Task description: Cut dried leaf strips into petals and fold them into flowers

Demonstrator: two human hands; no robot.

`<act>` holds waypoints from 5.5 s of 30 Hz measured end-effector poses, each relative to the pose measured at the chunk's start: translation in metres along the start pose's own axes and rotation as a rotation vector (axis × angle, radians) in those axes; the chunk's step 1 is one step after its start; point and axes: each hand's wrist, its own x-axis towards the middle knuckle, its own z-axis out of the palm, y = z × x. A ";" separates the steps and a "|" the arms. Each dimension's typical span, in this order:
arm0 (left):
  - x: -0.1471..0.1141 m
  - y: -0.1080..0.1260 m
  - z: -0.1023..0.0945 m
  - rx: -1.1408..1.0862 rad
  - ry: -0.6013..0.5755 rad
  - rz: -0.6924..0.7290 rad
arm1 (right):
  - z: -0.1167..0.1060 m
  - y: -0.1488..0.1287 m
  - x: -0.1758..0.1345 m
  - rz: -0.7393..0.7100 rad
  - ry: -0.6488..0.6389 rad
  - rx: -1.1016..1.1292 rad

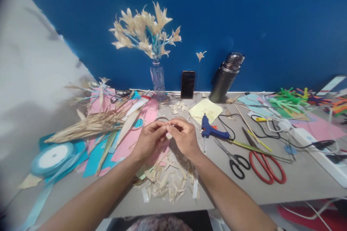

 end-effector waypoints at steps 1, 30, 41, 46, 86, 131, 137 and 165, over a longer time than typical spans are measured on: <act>0.000 -0.001 0.000 -0.011 -0.002 -0.003 | 0.000 0.000 0.000 -0.012 0.002 -0.006; 0.003 -0.008 -0.005 -0.168 -0.073 -0.135 | 0.004 0.006 0.006 0.272 0.000 0.184; 0.002 -0.011 -0.003 -0.127 -0.061 -0.141 | 0.006 0.013 0.005 0.313 0.021 0.244; 0.002 -0.015 -0.005 -0.056 -0.043 -0.122 | 0.008 0.014 0.004 0.270 0.074 0.215; 0.003 -0.007 -0.003 -0.027 0.000 -0.136 | 0.014 0.015 -0.002 0.285 0.003 0.186; 0.029 -0.005 0.018 0.789 -0.079 0.202 | -0.056 0.024 0.012 0.116 0.037 -0.414; 0.018 0.020 0.005 0.893 -0.131 0.278 | -0.044 0.016 0.002 -0.038 -0.112 -0.526; -0.001 0.004 0.018 0.441 0.000 0.055 | -0.034 0.012 -0.003 0.372 -0.129 0.182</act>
